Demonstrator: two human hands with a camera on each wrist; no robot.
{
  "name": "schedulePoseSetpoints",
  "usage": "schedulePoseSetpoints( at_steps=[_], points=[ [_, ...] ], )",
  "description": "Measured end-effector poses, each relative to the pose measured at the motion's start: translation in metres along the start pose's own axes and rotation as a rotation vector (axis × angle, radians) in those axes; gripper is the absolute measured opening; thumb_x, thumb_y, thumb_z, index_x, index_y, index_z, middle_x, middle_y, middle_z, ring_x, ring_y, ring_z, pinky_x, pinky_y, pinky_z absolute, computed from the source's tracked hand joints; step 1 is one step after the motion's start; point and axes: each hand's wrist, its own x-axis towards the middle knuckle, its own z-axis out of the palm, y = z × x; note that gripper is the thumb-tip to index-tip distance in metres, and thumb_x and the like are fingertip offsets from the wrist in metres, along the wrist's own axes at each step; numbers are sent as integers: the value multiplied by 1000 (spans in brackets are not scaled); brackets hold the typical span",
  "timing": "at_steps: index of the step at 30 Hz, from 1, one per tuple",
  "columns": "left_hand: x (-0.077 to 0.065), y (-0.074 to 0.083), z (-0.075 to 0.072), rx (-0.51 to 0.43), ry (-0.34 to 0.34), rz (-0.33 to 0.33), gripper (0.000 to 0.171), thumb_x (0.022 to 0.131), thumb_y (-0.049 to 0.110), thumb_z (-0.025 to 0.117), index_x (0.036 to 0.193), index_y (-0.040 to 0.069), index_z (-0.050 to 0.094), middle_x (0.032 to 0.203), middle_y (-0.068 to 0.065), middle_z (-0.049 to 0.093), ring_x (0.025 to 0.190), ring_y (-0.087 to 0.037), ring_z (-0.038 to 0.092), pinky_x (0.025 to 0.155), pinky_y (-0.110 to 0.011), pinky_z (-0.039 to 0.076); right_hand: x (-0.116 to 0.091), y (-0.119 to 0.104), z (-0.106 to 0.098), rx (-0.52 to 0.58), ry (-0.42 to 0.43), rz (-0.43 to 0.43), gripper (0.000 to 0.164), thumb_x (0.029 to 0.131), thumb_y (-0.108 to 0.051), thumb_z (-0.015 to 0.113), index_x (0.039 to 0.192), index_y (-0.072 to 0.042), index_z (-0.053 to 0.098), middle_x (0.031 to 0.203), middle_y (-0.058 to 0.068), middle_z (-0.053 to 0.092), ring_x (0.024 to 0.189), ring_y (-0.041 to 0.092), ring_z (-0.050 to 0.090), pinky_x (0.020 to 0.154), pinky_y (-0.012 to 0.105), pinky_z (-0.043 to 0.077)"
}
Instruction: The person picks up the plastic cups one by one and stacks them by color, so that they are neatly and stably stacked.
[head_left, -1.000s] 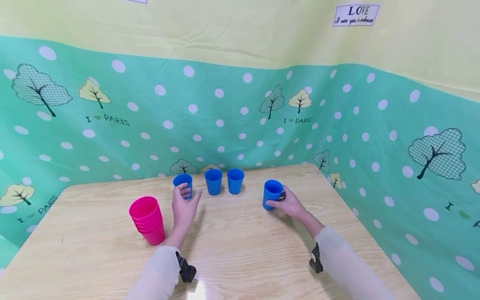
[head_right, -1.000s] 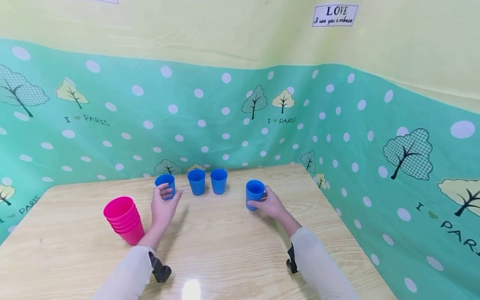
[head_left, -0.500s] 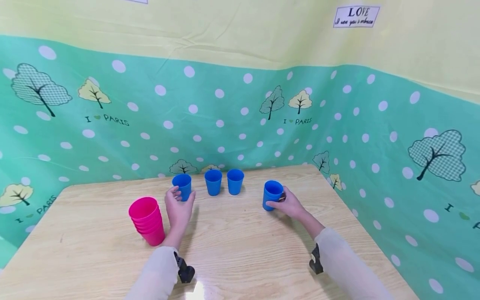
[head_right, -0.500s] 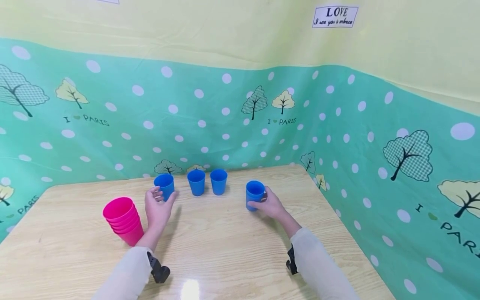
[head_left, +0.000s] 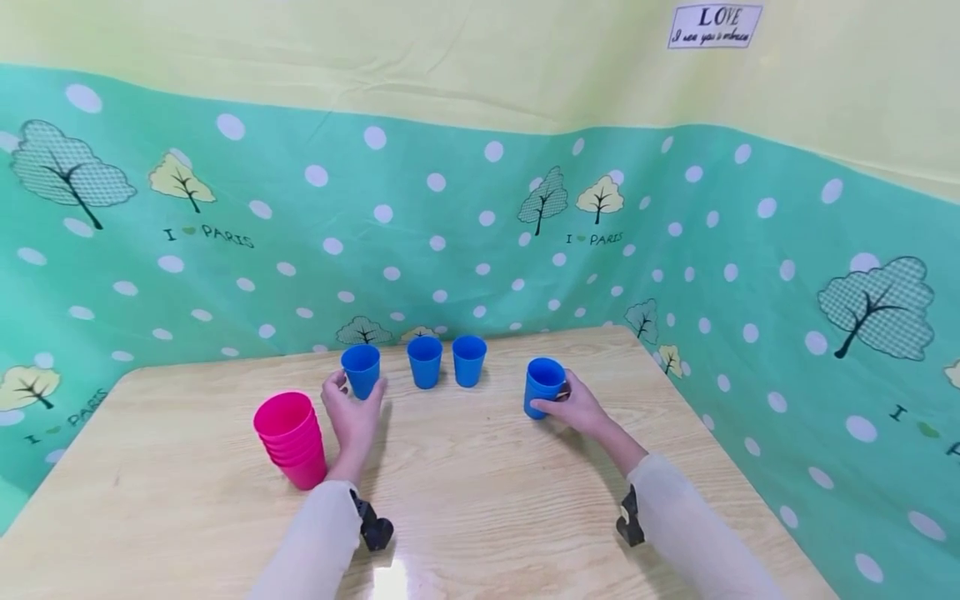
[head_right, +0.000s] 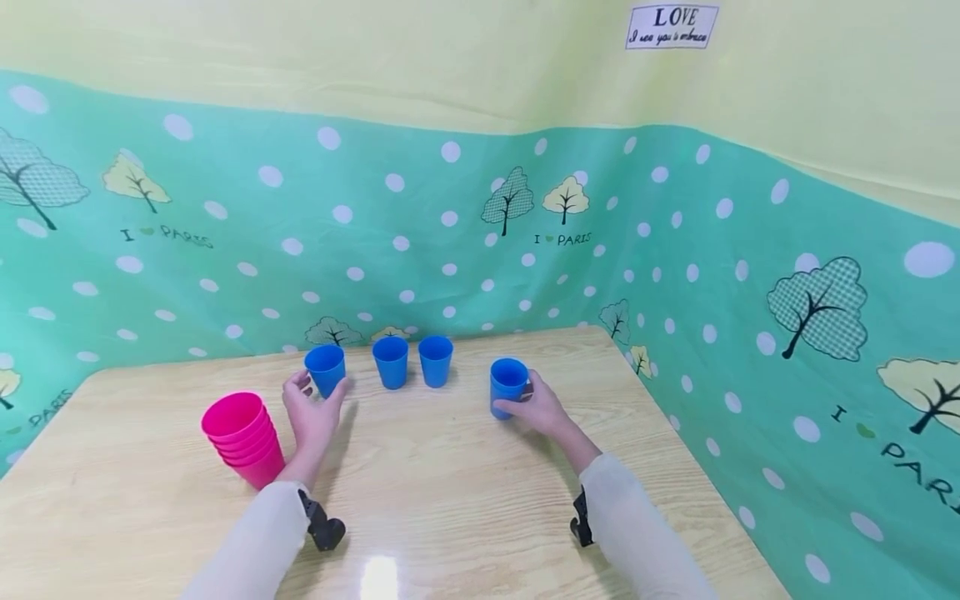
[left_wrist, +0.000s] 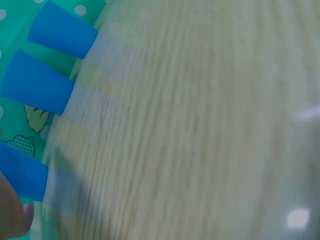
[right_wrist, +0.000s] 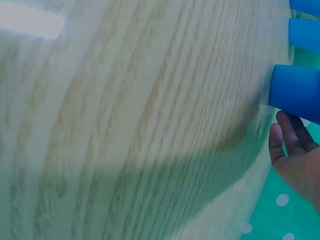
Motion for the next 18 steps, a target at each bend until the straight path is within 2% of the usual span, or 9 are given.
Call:
schedulePoseSetpoints(
  at_steps=[5,9,18],
  points=[
    [4,-4,10,-33,17,-17,71,79,25,74,132,3,32,137,-18,37,127,-34,37,109,-45,31,1,3,0,-1,10,13,76,78,-34,76,136,-6,36,124,18,54,107,30,57,88,41,50],
    [7,-4,11,-54,51,-23,72,79,24,75,133,4,32,136,-18,37,128,-34,36,110,-46,29,1,2,2,-7,0,10,77,78,-35,75,137,-6,35,125,18,53,109,31,57,90,42,50],
    [18,1,14,-61,34,-54,74,80,24,74,137,7,30,139,-15,37,132,-31,34,112,-46,28,2,1,2,-27,5,14,75,78,-36,75,136,-6,36,125,18,54,108,29,57,89,41,50]
  ],
)
